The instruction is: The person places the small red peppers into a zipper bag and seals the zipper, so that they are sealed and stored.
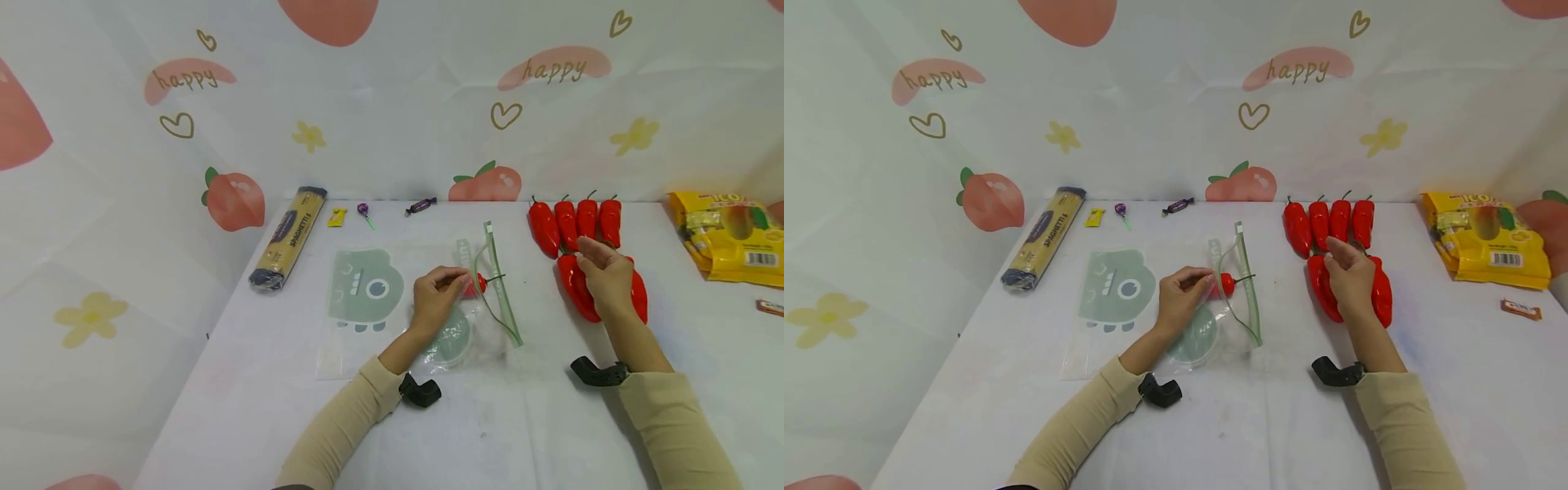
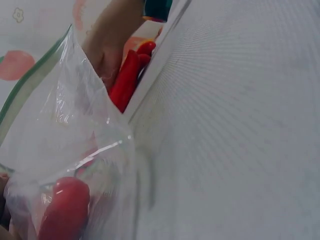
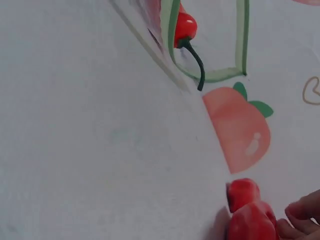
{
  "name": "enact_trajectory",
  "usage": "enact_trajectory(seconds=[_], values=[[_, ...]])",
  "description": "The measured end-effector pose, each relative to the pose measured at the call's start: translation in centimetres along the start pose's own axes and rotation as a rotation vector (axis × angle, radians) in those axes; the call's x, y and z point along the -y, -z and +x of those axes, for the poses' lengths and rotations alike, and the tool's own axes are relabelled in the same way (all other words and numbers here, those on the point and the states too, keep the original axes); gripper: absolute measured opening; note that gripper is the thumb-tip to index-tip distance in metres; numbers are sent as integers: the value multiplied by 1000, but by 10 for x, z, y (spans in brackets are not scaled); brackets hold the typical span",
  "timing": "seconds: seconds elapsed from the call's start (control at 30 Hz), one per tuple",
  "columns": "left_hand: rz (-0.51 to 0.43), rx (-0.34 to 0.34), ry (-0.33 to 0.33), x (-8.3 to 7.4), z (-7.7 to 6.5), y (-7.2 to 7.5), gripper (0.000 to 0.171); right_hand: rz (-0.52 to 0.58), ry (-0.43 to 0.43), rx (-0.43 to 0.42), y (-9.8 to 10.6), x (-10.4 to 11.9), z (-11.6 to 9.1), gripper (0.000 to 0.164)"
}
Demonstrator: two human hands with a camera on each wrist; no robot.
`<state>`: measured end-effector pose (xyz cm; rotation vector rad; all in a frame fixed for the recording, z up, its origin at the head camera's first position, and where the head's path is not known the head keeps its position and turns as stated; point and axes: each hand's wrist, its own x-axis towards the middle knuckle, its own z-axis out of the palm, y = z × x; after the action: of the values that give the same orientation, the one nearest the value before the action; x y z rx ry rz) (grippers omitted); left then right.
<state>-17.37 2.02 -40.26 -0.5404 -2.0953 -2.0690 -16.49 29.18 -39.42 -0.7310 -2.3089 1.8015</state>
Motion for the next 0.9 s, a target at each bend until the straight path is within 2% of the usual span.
enact_trajectory(seconds=[0.2,0.43,0.7,0.9], values=[[4,10,25,1,-1,-1,14,-25,25,-124,3,1,-1,43],[3,9,29,4,-2,1,14,-141,-6,-103,6,-6,1,45],[-7,0,17,4,-5,-1,13,-162,33,-113,4,-10,1,46],[-1,-23,-18,2,-3,-1,12,-191,106,-88,-1,-9,2,47]])
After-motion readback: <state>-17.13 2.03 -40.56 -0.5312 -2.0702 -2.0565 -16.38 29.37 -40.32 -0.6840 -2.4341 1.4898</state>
